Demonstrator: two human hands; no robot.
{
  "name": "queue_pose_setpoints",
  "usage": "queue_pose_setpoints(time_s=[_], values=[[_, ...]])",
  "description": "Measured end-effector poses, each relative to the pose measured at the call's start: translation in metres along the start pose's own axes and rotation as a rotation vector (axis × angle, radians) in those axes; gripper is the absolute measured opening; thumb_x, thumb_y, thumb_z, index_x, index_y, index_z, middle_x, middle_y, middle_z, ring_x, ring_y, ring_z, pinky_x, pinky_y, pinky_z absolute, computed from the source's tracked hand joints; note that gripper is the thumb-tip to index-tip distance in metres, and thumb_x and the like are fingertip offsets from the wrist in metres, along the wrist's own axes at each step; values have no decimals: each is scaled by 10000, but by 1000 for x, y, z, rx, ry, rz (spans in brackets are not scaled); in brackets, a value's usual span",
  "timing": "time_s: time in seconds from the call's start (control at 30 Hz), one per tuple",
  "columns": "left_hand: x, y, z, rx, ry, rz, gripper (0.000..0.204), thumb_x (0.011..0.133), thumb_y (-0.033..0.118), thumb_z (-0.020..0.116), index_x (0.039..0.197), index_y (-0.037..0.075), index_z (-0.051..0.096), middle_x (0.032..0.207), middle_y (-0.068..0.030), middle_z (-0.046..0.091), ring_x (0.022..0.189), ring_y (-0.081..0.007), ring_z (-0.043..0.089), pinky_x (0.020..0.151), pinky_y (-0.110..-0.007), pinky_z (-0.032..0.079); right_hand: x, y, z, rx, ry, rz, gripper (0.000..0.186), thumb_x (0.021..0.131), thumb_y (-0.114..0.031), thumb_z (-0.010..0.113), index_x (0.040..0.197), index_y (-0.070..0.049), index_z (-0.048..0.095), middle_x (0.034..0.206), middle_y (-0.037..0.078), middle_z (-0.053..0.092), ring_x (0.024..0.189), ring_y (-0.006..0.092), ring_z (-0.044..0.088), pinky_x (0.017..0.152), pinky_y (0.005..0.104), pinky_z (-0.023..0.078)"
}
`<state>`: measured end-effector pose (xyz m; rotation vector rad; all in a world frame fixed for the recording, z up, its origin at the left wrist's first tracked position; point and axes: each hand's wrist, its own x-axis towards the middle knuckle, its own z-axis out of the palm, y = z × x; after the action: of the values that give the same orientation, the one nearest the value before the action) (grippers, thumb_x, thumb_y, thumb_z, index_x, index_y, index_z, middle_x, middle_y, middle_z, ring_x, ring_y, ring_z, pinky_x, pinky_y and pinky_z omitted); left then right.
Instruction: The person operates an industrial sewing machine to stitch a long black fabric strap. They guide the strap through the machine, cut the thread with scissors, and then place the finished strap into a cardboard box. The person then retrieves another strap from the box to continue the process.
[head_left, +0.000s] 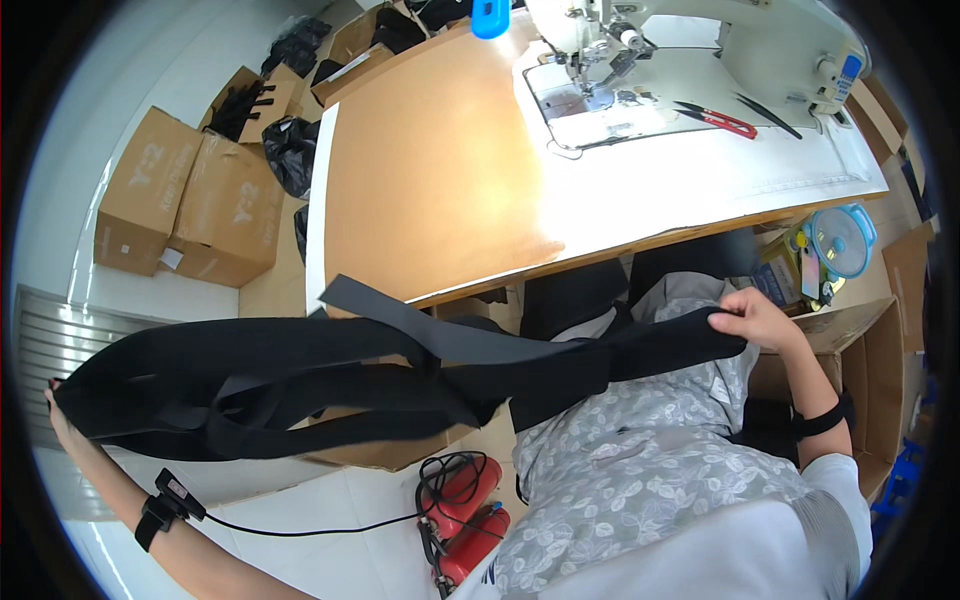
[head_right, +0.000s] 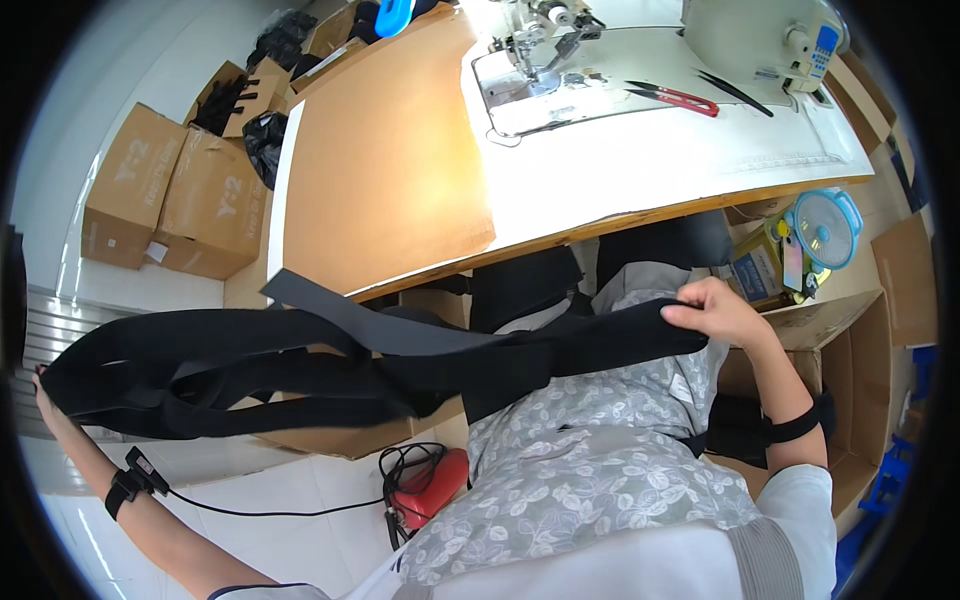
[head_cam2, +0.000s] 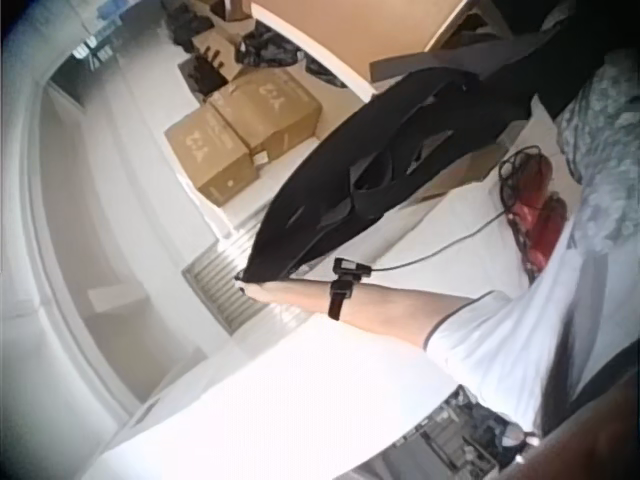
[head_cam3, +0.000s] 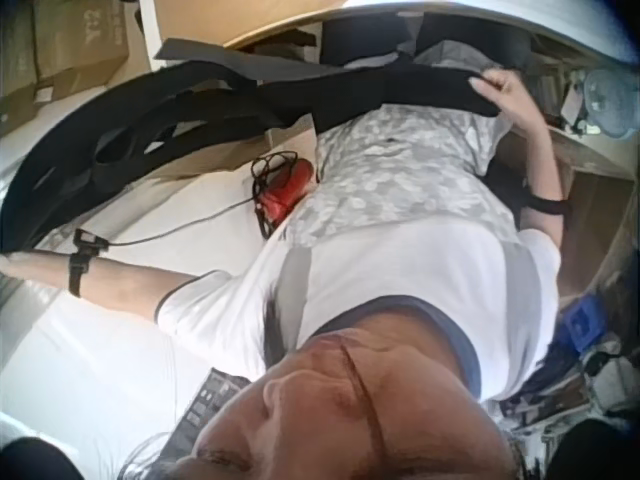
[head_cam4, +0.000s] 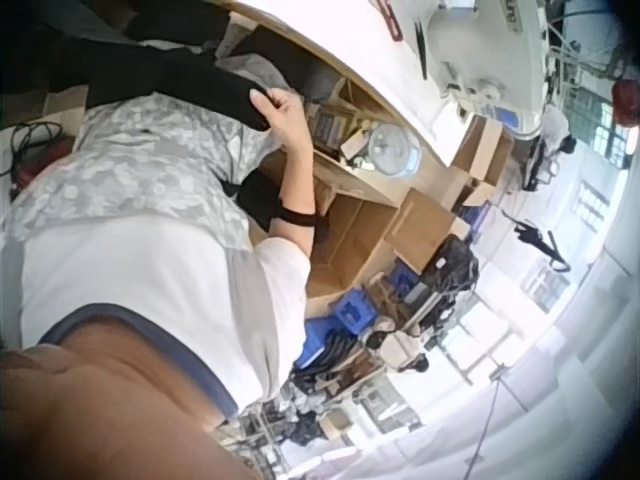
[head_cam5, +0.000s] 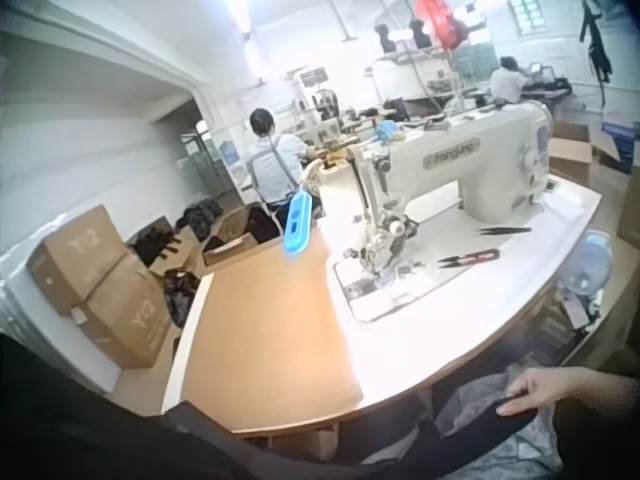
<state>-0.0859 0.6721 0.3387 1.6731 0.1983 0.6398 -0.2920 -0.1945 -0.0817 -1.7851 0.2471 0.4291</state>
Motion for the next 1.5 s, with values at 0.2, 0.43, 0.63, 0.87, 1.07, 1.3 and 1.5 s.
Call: queue_pose_setpoints(time_s=[0.2, 0.43, 0.63, 0.87, 1.07, 1.3, 1.5], values=[[-33, 63, 40, 19, -122, 87, 323, 949, 281, 424, 1124, 36, 540, 1048, -94, 584, 970, -217, 563, 891, -348, 448, 2, -101, 27, -1082, -140, -103, 480, 708, -304, 720, 1054, 0, 581, 877, 183, 600, 894, 346, 569, 782, 401, 451], [-61, 96, 59, 22, -179, 132, 324, 949, 278, 425, 1130, 34, 537, 1057, -95, 581, 977, -216, 560, 897, -348, 445, 83, -245, 141, -908, -107, -1220, 605, 707, -60, 686, 1248, -35, 416, 1226, 146, 477, 1078, 299, 503, 868, 362, 433], [-79, 92, 74, 20, -181, 128, 324, 949, 275, 425, 1135, 33, 534, 1065, -96, 579, 983, -215, 558, 902, -348, 442, 113, -260, 209, -1521, -353, -1054, 316, 716, -149, 616, 1010, -42, 574, 927, 115, 634, 906, 224, 607, 684, 319, 485], [-77, 80, 65, 18, -147, 120, 325, 948, 271, 425, 1141, 31, 531, 1074, -97, 576, 990, -214, 556, 908, -348, 439, 32, -150, 111, -1101, 363, -1674, 165, 641, -139, 566, 773, -45, 535, 623, -6, 460, 571, 133, 474, 483, 245, 368], [-74, 68, 58, 34, -101, 98, 326, 948, 268, 426, 1145, 30, 528, 1082, -98, 573, 996, -212, 553, 913, -348, 437, -17, -13, -19, -1179, 311, -947, 194, 670, -79, 534, 854, -49, 586, 752, 79, 597, 686, 254, 590, 591, 352, 459], [-71, 41, 25, 55, -10, 46, 327, 948, 265, 426, 1151, 28, 524, 1091, -99, 570, 1003, -211, 551, 919, -349, 434, -70, 105, -160, -1302, 727, -132, 169, 767, -59, 509, 926, -67, 567, 827, 162, 594, 797, 356, 578, 657, 429, 446], [-104, -31, 8, 65, 100, -37, 328, 948, 262, 426, 1156, 27, 521, 1099, -100, 568, 1009, -210, 549, 924, -349, 431, -42, 118, -200, -1291, 739, 146, 198, 865, -261, 501, 904, -77, 564, 772, 207, 594, 748, 407, 569, 627, 487, 436]])
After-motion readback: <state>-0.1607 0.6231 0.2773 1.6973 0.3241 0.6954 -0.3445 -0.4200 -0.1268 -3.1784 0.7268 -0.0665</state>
